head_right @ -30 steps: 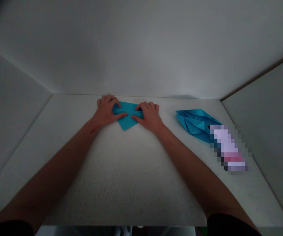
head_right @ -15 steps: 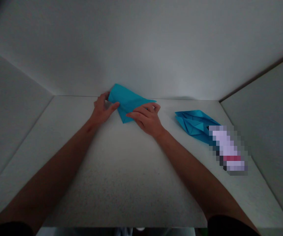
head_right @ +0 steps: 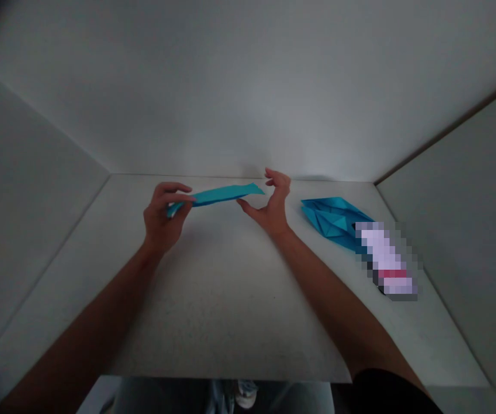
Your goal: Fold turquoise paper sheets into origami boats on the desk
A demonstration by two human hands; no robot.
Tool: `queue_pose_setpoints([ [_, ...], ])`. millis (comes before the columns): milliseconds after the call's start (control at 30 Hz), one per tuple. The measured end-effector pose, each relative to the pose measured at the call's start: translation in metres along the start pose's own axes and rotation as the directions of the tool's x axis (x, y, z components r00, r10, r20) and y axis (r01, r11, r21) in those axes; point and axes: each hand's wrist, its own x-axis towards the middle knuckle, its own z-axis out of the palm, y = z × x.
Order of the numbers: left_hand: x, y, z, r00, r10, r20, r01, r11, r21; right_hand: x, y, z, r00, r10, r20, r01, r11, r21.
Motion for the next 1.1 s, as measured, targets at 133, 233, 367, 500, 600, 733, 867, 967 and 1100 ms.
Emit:
queue_pose_setpoints([
  [133,-0.029,0.001,-0.009,0.91,0.169,0.379,-0.171,0.985,-0.028,-0.006,0.004,-0.016,0.978,-0.136,0.161,0.144,0.989,-0.036],
  [233,-0.032,-0.01,-0.007,0.803,0.205,0.56,-0.185,0.978,-0.093,-0.023,0.002,-0.035,0.928,-0.203,0.312,0.24,0.967,-0.086],
  [367,-0.025,-0.015,-0.005,0.771,0.267,0.577,-0.13,0.954,-0.269,-0.045,0.002,-0.053,0.89,-0.213,0.403,0.285,0.95,-0.128],
  [500,-0.023,-0.013,-0.004,0.725,0.341,0.598,-0.047,0.891,-0.451,-0.045,0.011,-0.055,0.822,-0.25,0.512,0.333,0.94,-0.074],
  [600,-0.022,-0.016,-0.006,0.74,0.277,0.612,-0.09,0.944,-0.319,-0.037,0.017,-0.052,0.781,-0.31,0.543,0.361,0.932,0.012],
  [733,-0.018,-0.03,-0.013,0.816,0.114,0.566,-0.14,0.99,0.003,-0.03,0.016,-0.05,0.778,-0.316,0.544,0.334,0.94,0.067],
  [867,-0.016,-0.041,-0.016,0.836,0.128,0.533,-0.148,0.989,-0.006,-0.029,0.017,-0.049,0.771,-0.302,0.561,0.276,0.952,0.133],
  [967,-0.015,-0.044,-0.018,0.846,0.151,0.511,-0.125,0.989,-0.085,-0.029,0.021,-0.047,0.803,-0.263,0.534,0.217,0.965,0.149],
  [1100,-0.012,-0.044,-0.024,0.841,0.125,0.527,-0.067,0.99,-0.128,-0.029,0.023,-0.047,0.819,-0.247,0.517,0.208,0.969,0.134],
])
